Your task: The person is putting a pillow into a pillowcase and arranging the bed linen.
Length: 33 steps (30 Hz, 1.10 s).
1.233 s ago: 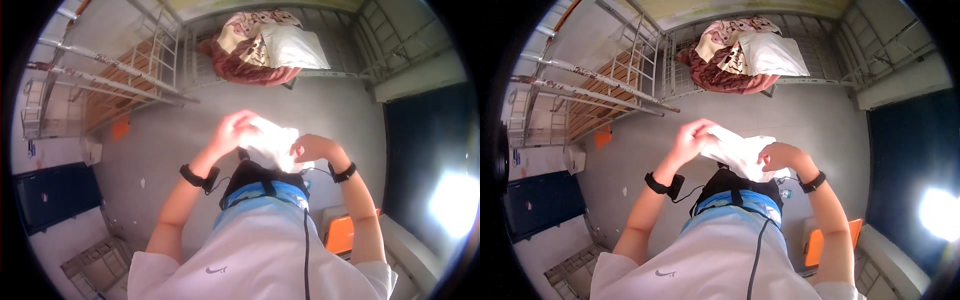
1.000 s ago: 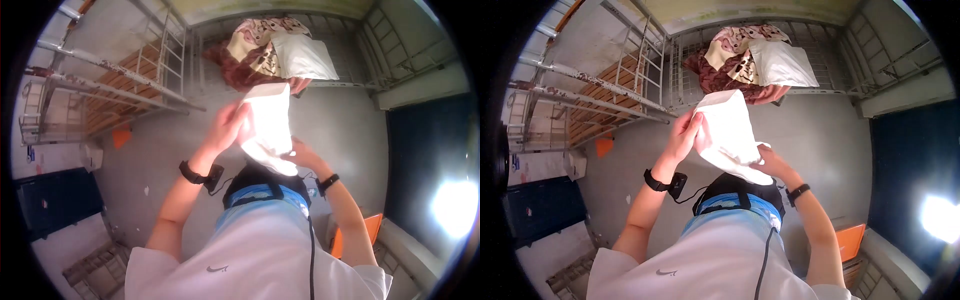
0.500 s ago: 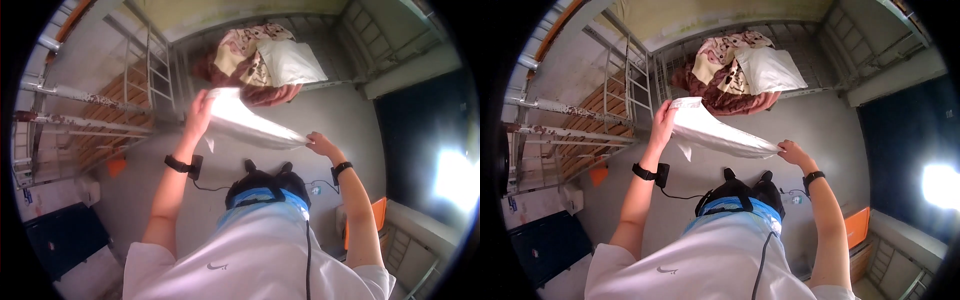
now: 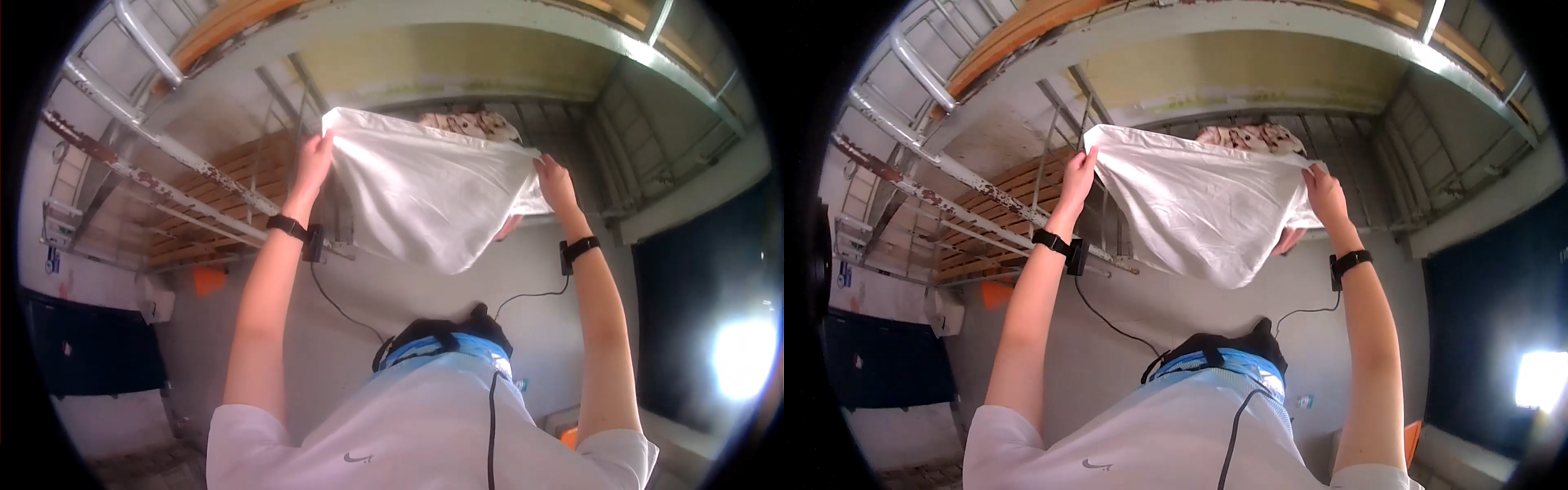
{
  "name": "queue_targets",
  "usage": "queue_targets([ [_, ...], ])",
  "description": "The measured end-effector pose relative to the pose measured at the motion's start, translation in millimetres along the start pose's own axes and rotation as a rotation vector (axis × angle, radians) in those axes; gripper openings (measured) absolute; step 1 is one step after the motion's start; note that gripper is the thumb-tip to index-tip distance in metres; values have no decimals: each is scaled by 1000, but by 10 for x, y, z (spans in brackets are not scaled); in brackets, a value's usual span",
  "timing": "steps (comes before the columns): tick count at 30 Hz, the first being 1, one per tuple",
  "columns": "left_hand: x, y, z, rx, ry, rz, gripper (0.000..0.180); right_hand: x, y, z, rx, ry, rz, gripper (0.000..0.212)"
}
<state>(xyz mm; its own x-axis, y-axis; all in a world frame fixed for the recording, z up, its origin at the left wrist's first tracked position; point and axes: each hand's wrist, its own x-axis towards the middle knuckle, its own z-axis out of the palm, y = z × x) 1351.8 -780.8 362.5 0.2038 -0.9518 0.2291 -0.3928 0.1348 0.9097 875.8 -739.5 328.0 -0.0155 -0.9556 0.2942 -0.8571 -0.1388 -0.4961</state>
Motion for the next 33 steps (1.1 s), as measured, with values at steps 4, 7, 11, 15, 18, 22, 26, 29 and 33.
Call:
queue_targets([
  [4,328,128,-46,164,-3,10,42,799,77,-175,-4,107,-74,33],
  [7,460,373,-12,-5,-100,-363,30,1144,-136,-336,61,90,-94,33],
  [11,606,269,125,-275,31,-386,37,1511,-151,-285,155,91,-209,34],
  [15,824,318,343,-438,54,-258,52,2116,146,-242,-39,67,-365,36],
  [18,1001,433,431,-488,80,-113,52,2553,322,-231,28,204,-422,37],
  [22,1014,619,377,-553,118,-2,52,2589,21,-492,204,242,-328,37],
  [26,787,486,332,-609,211,15,52,2295,-15,-547,335,183,-338,37],
  [29,412,198,259,-616,212,-36,47,1782,-72,-602,177,29,-214,34],
  [33,-321,-693,49,-541,179,-272,41,936,83,-70,143,-303,-257,30],
])
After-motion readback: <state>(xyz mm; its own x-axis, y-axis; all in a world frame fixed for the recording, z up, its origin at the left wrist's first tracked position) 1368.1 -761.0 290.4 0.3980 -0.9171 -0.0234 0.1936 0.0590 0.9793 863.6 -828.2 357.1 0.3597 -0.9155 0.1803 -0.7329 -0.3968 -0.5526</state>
